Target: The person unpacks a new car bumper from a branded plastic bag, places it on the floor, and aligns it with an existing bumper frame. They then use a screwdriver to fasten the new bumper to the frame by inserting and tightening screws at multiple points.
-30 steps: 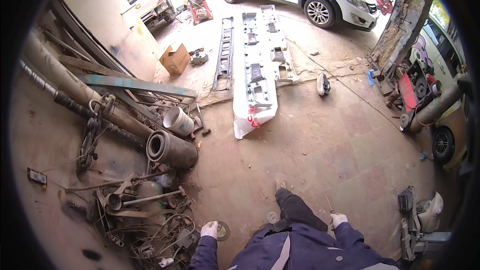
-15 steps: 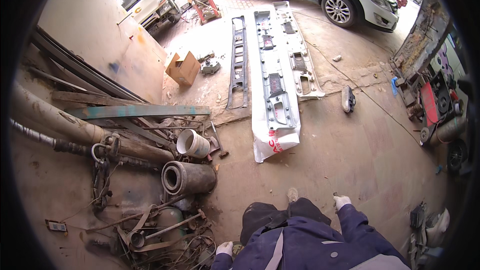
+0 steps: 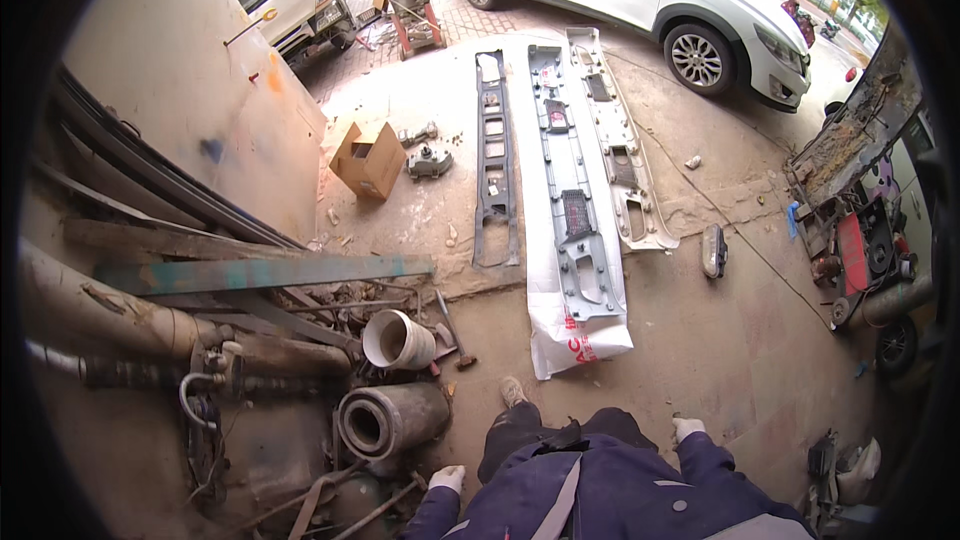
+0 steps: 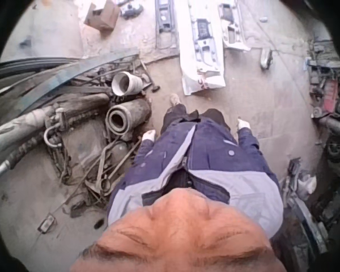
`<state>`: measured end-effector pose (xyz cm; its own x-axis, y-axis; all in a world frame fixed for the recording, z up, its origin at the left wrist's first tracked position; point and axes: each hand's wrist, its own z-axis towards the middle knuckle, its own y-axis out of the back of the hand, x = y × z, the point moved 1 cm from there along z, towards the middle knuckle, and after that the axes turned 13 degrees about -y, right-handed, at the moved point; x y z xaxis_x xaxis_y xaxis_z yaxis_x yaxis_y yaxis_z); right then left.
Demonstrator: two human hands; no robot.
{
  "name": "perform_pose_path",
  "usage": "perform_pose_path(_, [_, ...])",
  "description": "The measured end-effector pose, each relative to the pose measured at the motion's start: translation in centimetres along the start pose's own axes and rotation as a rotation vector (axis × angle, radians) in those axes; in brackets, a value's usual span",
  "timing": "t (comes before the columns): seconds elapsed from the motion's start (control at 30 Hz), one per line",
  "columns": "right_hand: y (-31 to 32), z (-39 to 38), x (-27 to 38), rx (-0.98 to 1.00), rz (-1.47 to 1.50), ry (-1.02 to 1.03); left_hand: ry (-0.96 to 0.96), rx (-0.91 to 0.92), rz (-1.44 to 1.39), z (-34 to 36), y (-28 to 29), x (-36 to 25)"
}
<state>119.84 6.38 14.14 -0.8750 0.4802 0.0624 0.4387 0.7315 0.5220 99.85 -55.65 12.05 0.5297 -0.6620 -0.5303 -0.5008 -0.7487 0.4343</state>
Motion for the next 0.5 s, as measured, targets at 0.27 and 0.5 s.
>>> perform_pose_path(0.27, [-9.0, -8.9, 9.4, 0.138, 0.017, 0.122, -0.246, -0.243, 0.029, 15.9, 17.5, -10.5])
perform_pose_path(0.5, [-13.3, -8.7, 18.7, 0.128, 0.033, 0.052, -0.334, -0.147, -0.132, 22.1, 18.3, -20.4])
